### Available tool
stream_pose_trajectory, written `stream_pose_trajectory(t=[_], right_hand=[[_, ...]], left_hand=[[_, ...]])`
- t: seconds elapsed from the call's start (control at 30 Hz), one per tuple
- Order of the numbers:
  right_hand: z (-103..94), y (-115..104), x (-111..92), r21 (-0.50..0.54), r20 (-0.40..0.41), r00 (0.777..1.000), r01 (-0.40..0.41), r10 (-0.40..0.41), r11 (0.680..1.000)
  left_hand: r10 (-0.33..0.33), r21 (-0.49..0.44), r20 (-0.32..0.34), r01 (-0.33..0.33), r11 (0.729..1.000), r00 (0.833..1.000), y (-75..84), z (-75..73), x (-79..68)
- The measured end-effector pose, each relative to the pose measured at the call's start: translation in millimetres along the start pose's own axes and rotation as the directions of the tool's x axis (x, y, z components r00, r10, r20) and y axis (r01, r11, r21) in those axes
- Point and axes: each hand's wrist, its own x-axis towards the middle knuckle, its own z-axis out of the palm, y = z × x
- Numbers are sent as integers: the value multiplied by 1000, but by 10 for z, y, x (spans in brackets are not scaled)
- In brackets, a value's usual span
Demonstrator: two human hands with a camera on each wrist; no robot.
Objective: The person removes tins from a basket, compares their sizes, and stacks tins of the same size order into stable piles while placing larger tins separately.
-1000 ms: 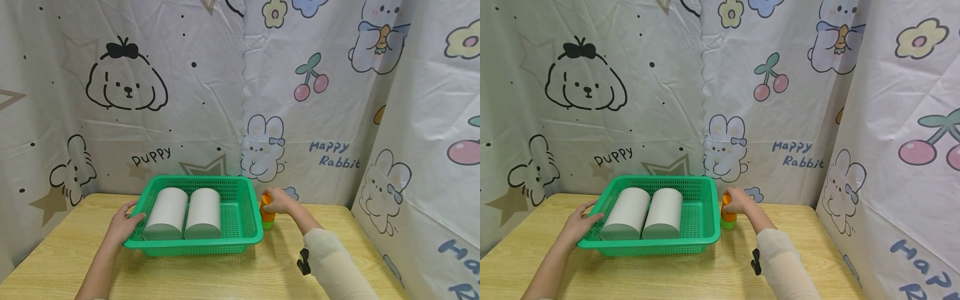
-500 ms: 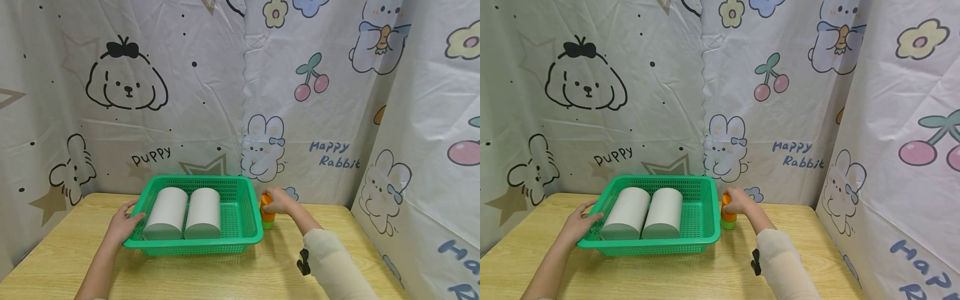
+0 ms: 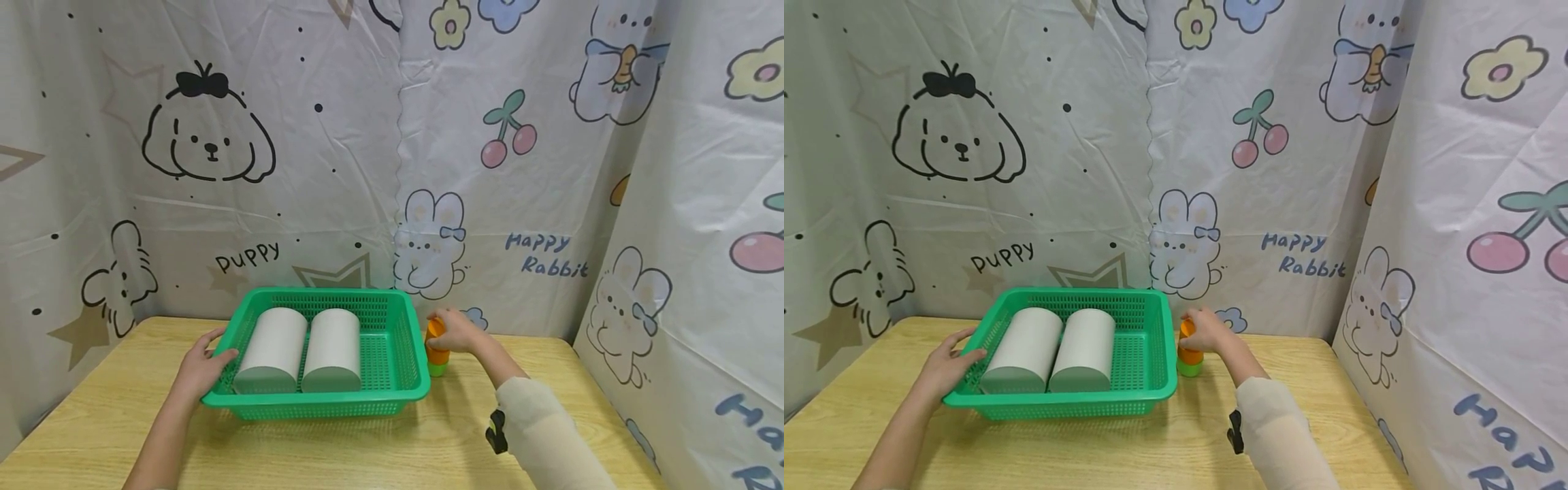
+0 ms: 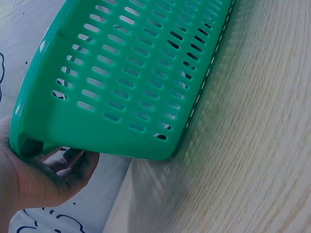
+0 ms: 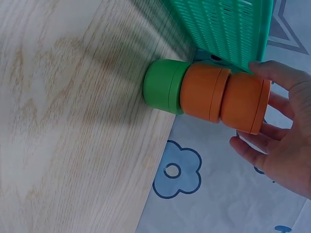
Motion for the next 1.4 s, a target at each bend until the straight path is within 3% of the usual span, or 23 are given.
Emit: stream_pose_trajectory(t=[0.5,0.73,1.03,1.4], right_hand=[[-162,-46,-123,30,-126,991,51,-46,998],[-212,-128,-191,45,-208,978,9,1,999],[-200,-386,-254,85,-285,958,19,6,996],[0,-803,-178,113,-262,965,52,-20,992]], left_hand=[[-17,1,4,17,1000,1000,-27,6,10],[-10,14,-1,11,1000,1000,-37,-13,30],[-5,9,-5,5,1000,1000,-51,-7,47],[-16,5,4,16,1000,1000,-25,-2,47]])
